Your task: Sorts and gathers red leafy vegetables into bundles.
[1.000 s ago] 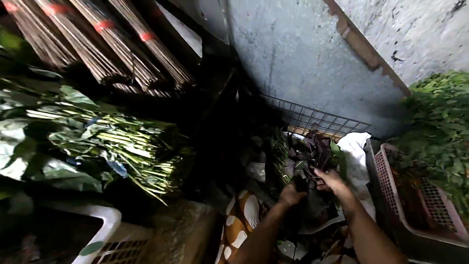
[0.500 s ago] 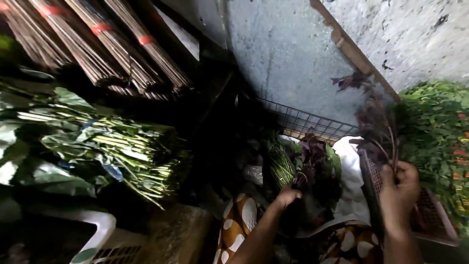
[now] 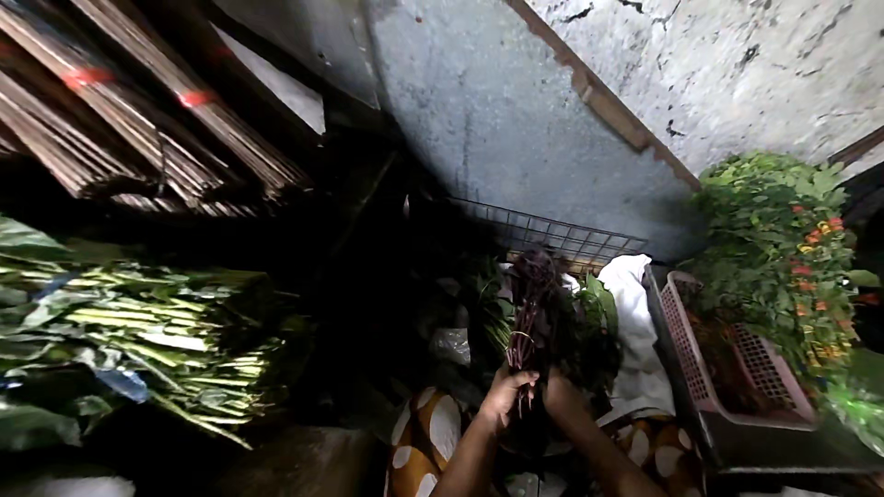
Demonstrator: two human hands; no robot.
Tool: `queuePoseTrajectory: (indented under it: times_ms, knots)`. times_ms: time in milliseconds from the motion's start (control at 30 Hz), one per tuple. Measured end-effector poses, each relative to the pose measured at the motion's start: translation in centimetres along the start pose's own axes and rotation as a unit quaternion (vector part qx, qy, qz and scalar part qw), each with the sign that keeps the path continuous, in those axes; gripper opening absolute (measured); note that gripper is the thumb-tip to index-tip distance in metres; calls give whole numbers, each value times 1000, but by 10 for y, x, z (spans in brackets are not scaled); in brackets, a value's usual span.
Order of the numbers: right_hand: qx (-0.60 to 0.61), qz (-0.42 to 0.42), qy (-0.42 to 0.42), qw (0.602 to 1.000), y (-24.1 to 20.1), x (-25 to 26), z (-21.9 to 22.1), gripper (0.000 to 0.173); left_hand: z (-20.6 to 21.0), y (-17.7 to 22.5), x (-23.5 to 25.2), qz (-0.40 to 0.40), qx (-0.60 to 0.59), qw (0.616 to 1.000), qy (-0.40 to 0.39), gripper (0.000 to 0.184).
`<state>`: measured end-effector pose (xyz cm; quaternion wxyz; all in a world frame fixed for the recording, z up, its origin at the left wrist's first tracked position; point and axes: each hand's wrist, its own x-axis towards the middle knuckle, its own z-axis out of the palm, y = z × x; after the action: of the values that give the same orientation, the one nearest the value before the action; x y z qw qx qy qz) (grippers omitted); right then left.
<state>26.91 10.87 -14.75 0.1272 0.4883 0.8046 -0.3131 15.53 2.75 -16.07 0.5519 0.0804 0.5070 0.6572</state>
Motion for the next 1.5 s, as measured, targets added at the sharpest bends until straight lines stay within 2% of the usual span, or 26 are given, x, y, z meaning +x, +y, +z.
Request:
queuePoseTrajectory:
  times_ms: [67,133,200,267,300,400,467,633,733,800,900,967,1000,1033,1100,1133,1200,1333,1433,1500]
  knots:
    - [37,-44,-26,998,5,12,-2,49,-1,-2,2,2,-5,1000,1,42]
    - [163,-35,18,986,24,32,-11,42,0,-4,5,-7,-1,1000,14,41]
    - [263,24,107,958,46,54,-27,41,2,-5,7,-16,18,999,24,42]
    - [250,85,181,947,73,78,-40,38,3,-8,10,-22,35,999,24,49]
    - [237,116,193,945,88,90,-42,37,4,-9,11,-25,41,999,21,51]
    - [204,202,164,944,115,121,-43,41,2,-10,13,-26,42,999,11,56]
    - [183,235,135,945,120,133,-38,52,-1,-9,13,-31,55,998,12,57]
    - [92,264,111,954,129,160,-21,64,-12,-14,17,-26,59,998,14,55]
    - [145,270,97,947,123,157,-27,64,-12,-13,16,-28,24,999,16,51]
    - [258,280,109,918,120,156,-33,58,-9,-10,17,-22,-20,1000,10,44]
    - [488,227,157,828,105,141,-44,43,-10,-9,17,-8,-80,997,-9,33]
    - [583,165,113,787,89,114,-56,45,-12,-7,16,-4,-107,994,-21,25]
    - [603,123,80,784,80,94,-61,47,-13,-6,16,-2,-114,993,-27,23]
    - [611,67,38,788,72,71,-64,52,-14,-7,16,-2,-117,993,-30,22]
    - [597,-67,-58,797,68,25,-61,83,-13,-8,17,-1,-115,993,-29,19]
    - [594,-121,-96,790,64,6,-58,93,-12,-9,17,1,-111,993,-26,19]
    - [591,-192,-175,764,58,-19,-51,93,-9,-10,17,4,-98,995,-17,21]
    - [624,-179,-281,707,46,-33,-34,85,-5,-15,18,12,-71,997,-9,38]
    - [659,-151,-318,665,40,-34,-30,83,-4,-15,17,13,-75,997,-4,40]
    - [666,-146,-315,660,36,-38,-30,84,-3,-12,14,12,-71,997,7,39]
